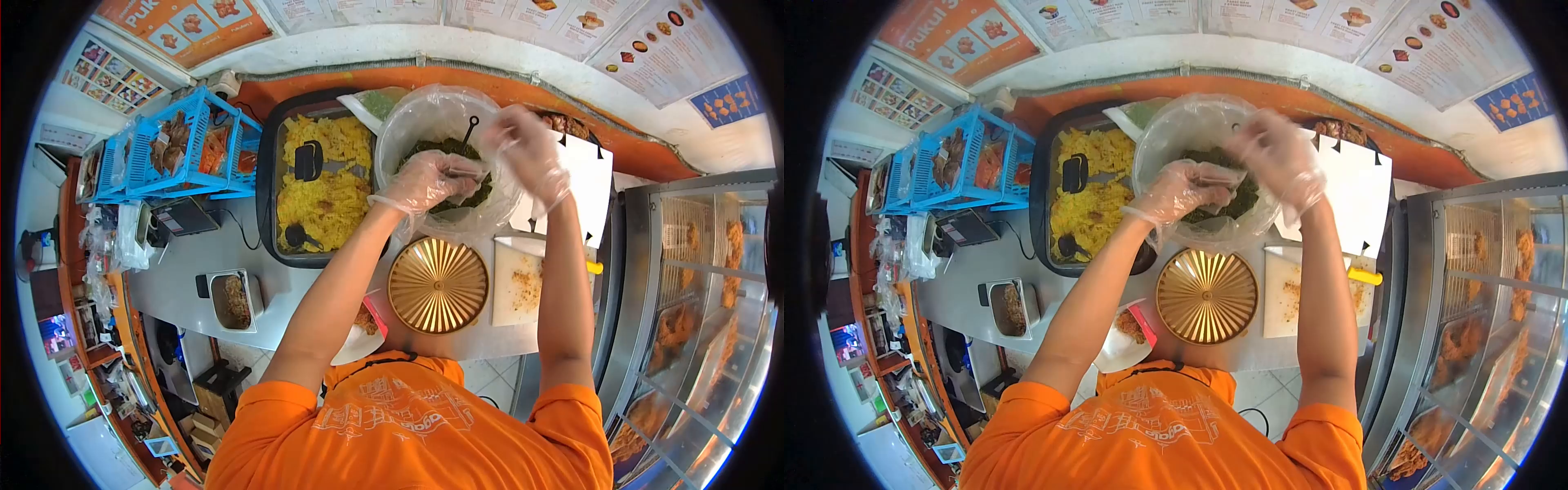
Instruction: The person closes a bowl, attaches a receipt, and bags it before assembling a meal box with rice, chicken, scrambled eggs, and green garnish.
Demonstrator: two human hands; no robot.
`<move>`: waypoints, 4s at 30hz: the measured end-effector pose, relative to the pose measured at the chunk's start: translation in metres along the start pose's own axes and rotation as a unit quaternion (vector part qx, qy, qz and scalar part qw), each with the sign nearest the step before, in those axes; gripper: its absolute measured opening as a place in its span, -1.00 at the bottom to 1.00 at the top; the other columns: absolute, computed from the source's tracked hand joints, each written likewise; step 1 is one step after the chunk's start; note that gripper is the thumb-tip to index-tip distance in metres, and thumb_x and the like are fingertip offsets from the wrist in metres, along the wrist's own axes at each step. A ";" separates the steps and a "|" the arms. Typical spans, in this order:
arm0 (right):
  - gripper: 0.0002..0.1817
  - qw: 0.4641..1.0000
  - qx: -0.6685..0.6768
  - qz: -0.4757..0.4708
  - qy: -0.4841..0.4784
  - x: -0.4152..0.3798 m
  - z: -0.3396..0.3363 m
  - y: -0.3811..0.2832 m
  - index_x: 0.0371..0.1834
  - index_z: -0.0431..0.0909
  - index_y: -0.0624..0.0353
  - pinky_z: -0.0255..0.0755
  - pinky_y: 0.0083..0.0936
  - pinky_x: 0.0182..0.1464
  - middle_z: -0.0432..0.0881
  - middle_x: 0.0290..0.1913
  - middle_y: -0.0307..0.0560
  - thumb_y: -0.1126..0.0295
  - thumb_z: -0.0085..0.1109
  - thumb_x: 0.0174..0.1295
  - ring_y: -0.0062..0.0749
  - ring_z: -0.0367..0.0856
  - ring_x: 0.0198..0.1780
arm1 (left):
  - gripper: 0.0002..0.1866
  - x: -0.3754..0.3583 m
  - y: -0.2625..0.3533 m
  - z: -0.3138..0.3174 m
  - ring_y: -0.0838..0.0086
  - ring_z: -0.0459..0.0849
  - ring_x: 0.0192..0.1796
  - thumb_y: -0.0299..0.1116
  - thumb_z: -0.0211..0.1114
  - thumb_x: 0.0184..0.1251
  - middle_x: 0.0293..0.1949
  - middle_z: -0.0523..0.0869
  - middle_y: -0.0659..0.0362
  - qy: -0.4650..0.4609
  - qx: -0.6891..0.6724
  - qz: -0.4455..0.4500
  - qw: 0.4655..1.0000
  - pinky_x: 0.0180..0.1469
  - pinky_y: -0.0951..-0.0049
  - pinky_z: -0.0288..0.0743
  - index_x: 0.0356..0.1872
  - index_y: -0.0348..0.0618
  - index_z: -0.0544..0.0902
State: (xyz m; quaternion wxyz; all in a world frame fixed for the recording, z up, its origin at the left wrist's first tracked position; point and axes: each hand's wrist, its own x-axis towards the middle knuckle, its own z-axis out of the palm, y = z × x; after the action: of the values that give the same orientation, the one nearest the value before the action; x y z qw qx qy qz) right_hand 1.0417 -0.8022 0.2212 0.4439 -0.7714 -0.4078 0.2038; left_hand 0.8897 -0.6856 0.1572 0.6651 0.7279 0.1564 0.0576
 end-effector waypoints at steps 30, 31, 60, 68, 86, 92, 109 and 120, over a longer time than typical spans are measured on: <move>-0.79 0.977 0.131 0.045 -0.165 -0.025 0.001 0.028 -0.28 0.69 0.28 0.42 -0.58 -0.28 0.62 -0.44 -0.24 0.32 0.27 0.35 -0.63 0.52 -0.36 | -0.77 -0.017 0.008 0.002 0.59 0.72 -0.18 -0.28 0.45 0.32 -0.28 0.82 0.16 0.062 -0.009 0.014 0.998 -0.05 0.49 0.57 -0.21 -0.26 0.78; -0.77 0.983 0.146 0.052 -0.095 -0.020 0.004 0.036 -0.26 0.69 0.28 0.42 -0.58 -0.28 0.62 -0.44 -0.24 0.30 0.27 0.35 -0.63 0.51 -0.36 | -0.74 -0.019 0.011 0.001 0.59 0.71 -0.19 -0.26 0.48 0.29 -0.28 0.82 0.17 0.072 -0.014 0.006 0.997 -0.08 0.49 0.57 -0.19 -0.27 0.78; -0.54 0.955 0.074 0.275 0.078 -0.162 0.002 0.098 -0.60 0.55 0.18 0.36 -0.48 -0.45 0.54 -0.62 -0.16 0.07 0.23 0.35 -0.47 0.48 -0.55 | -0.74 -0.138 0.031 0.004 0.37 0.74 -0.09 -0.28 0.27 0.49 -0.22 0.78 0.09 0.019 -0.248 -0.047 0.967 0.02 0.45 0.58 -0.06 -0.31 0.69; -0.72 0.914 -0.341 0.215 -0.051 -0.213 0.092 0.173 -0.09 0.56 0.13 0.50 -0.05 0.03 0.68 -0.09 0.15 0.16 0.20 0.34 0.16 0.64 -0.03 | -0.51 -0.219 -0.079 0.108 0.36 0.68 0.06 -0.05 0.17 0.53 -0.01 0.76 0.02 0.091 0.040 -0.243 0.965 0.17 0.36 0.51 0.14 -0.32 0.63; -0.60 0.935 -0.278 0.089 0.199 -0.005 0.007 0.081 0.18 0.62 0.10 0.46 -0.25 0.15 0.72 0.04 0.10 0.30 0.02 0.33 -0.06 0.69 0.07 | -0.83 -0.376 -0.167 0.058 0.35 0.75 0.00 -0.62 0.21 0.37 -0.04 0.78 0.05 0.466 0.156 -0.031 0.870 0.11 0.38 0.60 -0.08 -0.26 0.67; -0.60 0.944 -0.218 0.113 0.223 -0.004 0.017 0.094 0.18 0.65 -0.05 0.46 -0.26 0.17 0.73 0.07 0.04 0.28 0.02 0.30 -0.07 0.68 0.10 | -0.85 -0.374 -0.191 0.040 0.10 0.75 -0.07 -0.52 0.29 0.23 -0.13 0.78 0.04 0.322 0.368 -0.143 0.861 0.00 0.24 0.62 -0.18 -0.18 0.67; -0.45 0.907 0.204 0.363 0.066 -0.141 0.261 0.107 0.02 0.54 0.23 0.44 -0.46 -0.37 0.58 -0.35 -0.13 -0.12 0.00 0.46 -0.40 0.55 -0.43 | -0.37 -0.247 -0.200 -0.119 0.23 0.53 0.27 0.10 0.15 0.49 0.32 0.52 0.02 0.593 -0.138 -0.256 0.751 0.22 0.29 0.41 0.32 -0.23 0.45; -0.33 0.840 0.293 0.456 -0.017 -0.107 0.273 0.092 0.00 0.58 0.12 0.30 -0.42 -0.04 0.63 -0.29 -0.28 -0.30 -0.16 0.43 -0.43 0.44 -0.35 | 0.00 -0.243 -0.129 -0.138 0.20 0.06 0.61 0.46 -0.01 0.34 0.61 0.03 -0.02 0.531 -0.528 -0.313 0.583 0.58 0.08 -0.15 0.60 -0.04 0.05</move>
State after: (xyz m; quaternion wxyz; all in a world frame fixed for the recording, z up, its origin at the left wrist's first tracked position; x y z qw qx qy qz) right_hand 0.8355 -0.7724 -0.0053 0.4993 -0.7003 0.0618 0.5064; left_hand 0.6002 -0.6200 0.0747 0.7076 -0.0064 0.6421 0.2947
